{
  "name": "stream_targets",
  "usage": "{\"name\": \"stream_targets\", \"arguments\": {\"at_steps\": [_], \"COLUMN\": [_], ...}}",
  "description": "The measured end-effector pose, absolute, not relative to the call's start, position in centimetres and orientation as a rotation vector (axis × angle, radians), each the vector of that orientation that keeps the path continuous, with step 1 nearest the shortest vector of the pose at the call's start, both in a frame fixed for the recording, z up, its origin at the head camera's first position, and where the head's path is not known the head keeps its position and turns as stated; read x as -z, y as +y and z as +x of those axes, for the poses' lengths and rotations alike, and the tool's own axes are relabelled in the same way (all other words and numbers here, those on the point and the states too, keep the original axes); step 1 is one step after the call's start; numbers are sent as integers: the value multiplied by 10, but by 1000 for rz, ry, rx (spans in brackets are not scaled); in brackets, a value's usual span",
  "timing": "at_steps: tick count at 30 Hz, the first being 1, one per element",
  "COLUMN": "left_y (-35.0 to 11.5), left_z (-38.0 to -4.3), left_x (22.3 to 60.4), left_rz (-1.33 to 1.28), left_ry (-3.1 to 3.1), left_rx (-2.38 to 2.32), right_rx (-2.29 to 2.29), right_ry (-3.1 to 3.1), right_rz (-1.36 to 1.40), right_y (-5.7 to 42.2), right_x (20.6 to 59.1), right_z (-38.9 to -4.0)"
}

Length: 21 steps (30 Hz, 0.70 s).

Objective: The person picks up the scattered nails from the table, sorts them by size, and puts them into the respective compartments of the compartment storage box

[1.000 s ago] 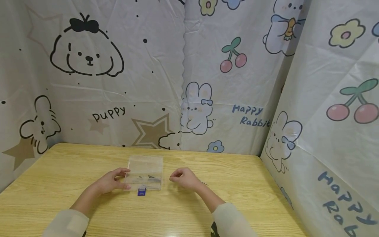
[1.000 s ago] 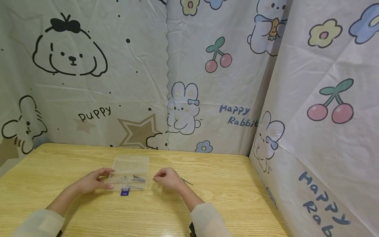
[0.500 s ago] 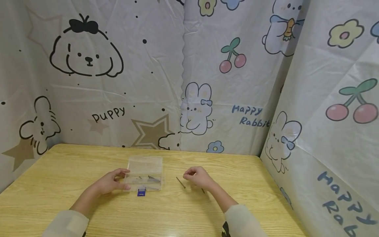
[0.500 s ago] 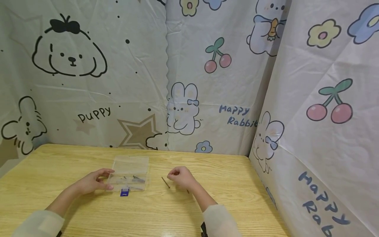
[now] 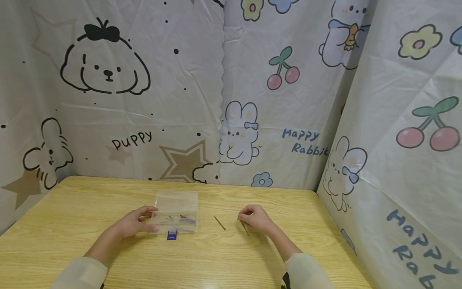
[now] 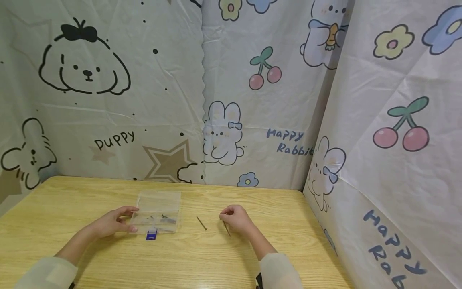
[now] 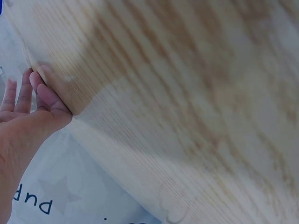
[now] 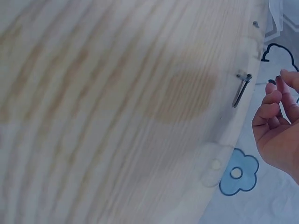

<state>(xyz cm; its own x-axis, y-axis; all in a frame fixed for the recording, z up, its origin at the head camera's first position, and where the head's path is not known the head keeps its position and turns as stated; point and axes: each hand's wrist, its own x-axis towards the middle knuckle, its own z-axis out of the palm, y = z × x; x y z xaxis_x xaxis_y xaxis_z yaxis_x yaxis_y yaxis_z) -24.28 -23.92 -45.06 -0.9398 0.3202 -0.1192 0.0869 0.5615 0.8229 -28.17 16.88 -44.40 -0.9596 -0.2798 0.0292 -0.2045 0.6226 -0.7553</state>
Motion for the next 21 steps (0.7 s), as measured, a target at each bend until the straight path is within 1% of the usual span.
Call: {"name": "stream_targets", "arguments": {"at_steps": [13,21], "left_y": [-237,-238], "left_z": [-241,-242], "left_x": [450,450], "left_rz": [350,344], "left_ry": [2542,2560], "left_rx": [-1322,-1304], "right_rx": [1312,1236], "right_ry": [2735,2783], "right_rz": [-295,-259], "right_y": [192,200], "right_x": [457,464], "right_z": [-279,-277]}}
